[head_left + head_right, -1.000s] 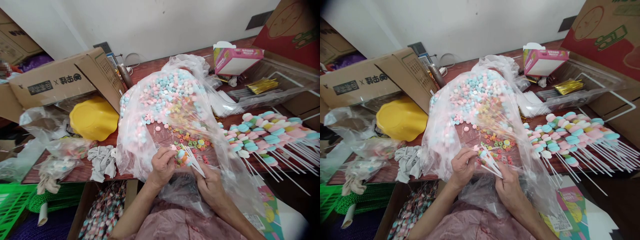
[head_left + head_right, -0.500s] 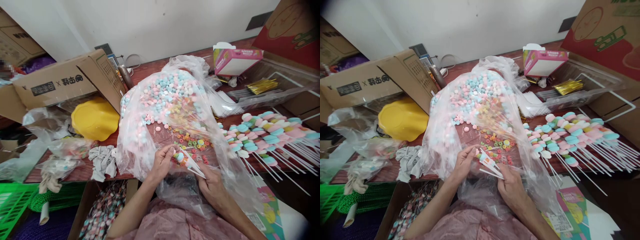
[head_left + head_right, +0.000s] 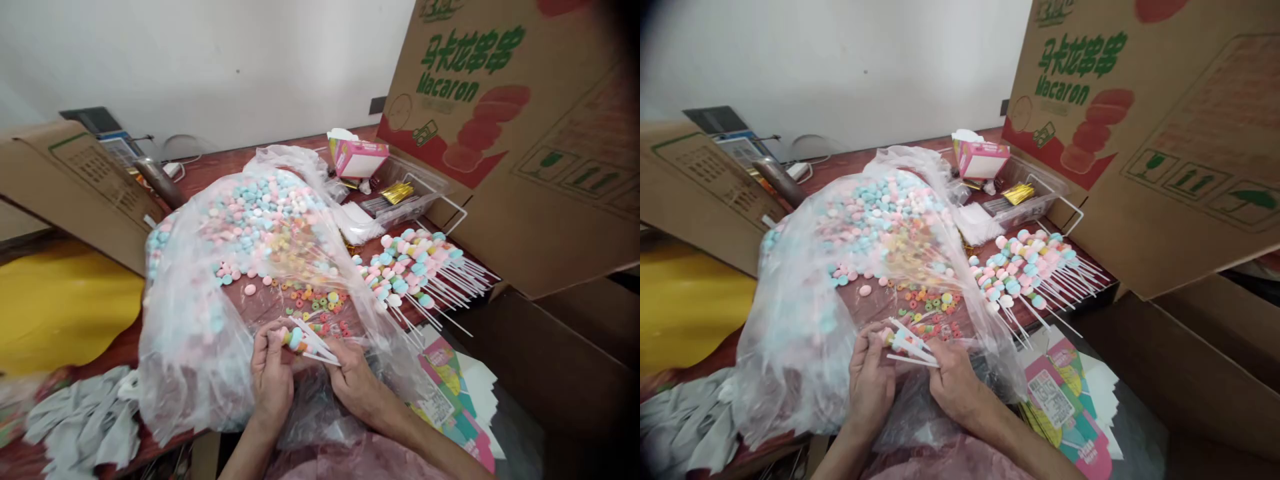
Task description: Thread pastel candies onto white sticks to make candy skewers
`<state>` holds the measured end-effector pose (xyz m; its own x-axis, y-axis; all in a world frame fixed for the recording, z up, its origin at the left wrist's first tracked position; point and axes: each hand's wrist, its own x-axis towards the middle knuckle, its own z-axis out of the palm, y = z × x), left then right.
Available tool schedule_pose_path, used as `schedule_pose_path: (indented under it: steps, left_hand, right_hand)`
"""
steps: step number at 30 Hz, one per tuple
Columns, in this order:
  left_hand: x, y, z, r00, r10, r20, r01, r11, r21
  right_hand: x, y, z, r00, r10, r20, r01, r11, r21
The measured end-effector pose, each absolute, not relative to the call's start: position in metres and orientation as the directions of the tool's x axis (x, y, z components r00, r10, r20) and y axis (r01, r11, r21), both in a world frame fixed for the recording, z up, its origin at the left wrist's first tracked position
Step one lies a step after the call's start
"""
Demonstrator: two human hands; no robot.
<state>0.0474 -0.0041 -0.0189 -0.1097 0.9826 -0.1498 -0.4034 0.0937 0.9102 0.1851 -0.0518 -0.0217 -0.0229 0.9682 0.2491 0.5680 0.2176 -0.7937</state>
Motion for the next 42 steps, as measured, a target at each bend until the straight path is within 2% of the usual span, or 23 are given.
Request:
schedule_pose_path:
  steps: [4, 7, 10, 13, 17, 21, 24, 27, 30, 32, 34, 38, 40, 42]
  left_hand:
    - [0.05, -0.005, -0.019, -0.082, 0.984, -0.158, -0.458, 0.104, 0.883]
    - [0.053, -0.006, -0.023, -0.083, 0.975, -0.204, -0.468, 0.142, 0.872]
    - [0.05, -0.005, -0.023, -0.025, 0.976, -0.216, -0.455, 0.182, 0.872]
    - [0.037, -0.002, -0.018, -0.025, 0.988, -0.155, -0.434, 0.129, 0.892]
    - [0.018, -0.001, -0.014, -0.07, 0.994, -0.079, -0.287, 0.056, 0.956]
    - [0.012, -0.009, -0.011, -0.014, 1.0, -0.004, -0.105, 0.002, 0.995]
    - [0.009, -0.012, -0.007, 0.041, 0.993, 0.108, 0.014, -0.108, 0.994]
    - [0.0, -0.009, -0.005, 0.018, 0.989, 0.149, 0.046, -0.15, 0.988]
    - [-0.005, -0.007, -0.006, -0.03, 0.992, 0.124, 0.039, -0.122, 0.992]
    - [-0.004, -0.009, -0.008, -0.018, 0.991, 0.136, 0.048, -0.135, 0.99]
    - [-0.001, -0.011, -0.008, 0.036, 0.98, 0.196, 0.088, -0.198, 0.976]
    - [-0.01, 0.008, 0.0, 0.208, 0.913, 0.351, 0.289, -0.4, 0.87]
    - [-0.023, 0.033, 0.007, 0.235, 0.906, 0.352, 0.433, -0.422, 0.797]
    - [-0.035, 0.067, 0.014, 0.243, 0.925, 0.291, 0.62, -0.379, 0.687]
  right_hand:
    - [0.186, -0.052, -0.023, 0.043, 0.97, 0.24, 0.568, 0.174, -0.805]
    - [0.184, -0.053, -0.019, 0.015, 0.964, 0.265, 0.586, 0.206, -0.784]
    - [0.196, -0.056, -0.011, -0.009, 0.95, 0.311, 0.644, 0.244, -0.725]
    - [0.23, -0.058, -0.003, 0.099, 0.922, 0.375, 0.738, 0.184, -0.649]
    - [0.291, -0.045, -0.006, 0.319, 0.8, 0.507, 0.868, -0.032, -0.496]
    - [0.324, -0.026, -0.012, 0.34, 0.743, 0.577, 0.877, -0.028, -0.48]
    - [0.318, -0.029, 0.0, 0.435, 0.635, 0.639, 0.837, -0.023, -0.547]
    - [0.295, -0.045, 0.023, 0.674, 0.484, 0.558, 0.62, 0.04, -0.783]
    - [0.266, -0.055, 0.029, 0.686, 0.596, 0.417, 0.395, 0.176, -0.902]
    - [0.248, -0.053, 0.013, 0.589, 0.734, 0.338, 0.328, 0.165, -0.93]
    - [0.235, -0.048, -0.014, 0.504, 0.827, 0.248, 0.288, 0.11, -0.951]
    - [0.232, -0.037, -0.062, 0.419, 0.883, 0.21, 0.276, 0.096, -0.956]
    - [0.237, -0.035, -0.073, 0.37, 0.911, 0.184, 0.265, 0.086, -0.96]
    - [0.24, -0.034, -0.076, 0.351, 0.925, 0.149, 0.236, 0.066, -0.969]
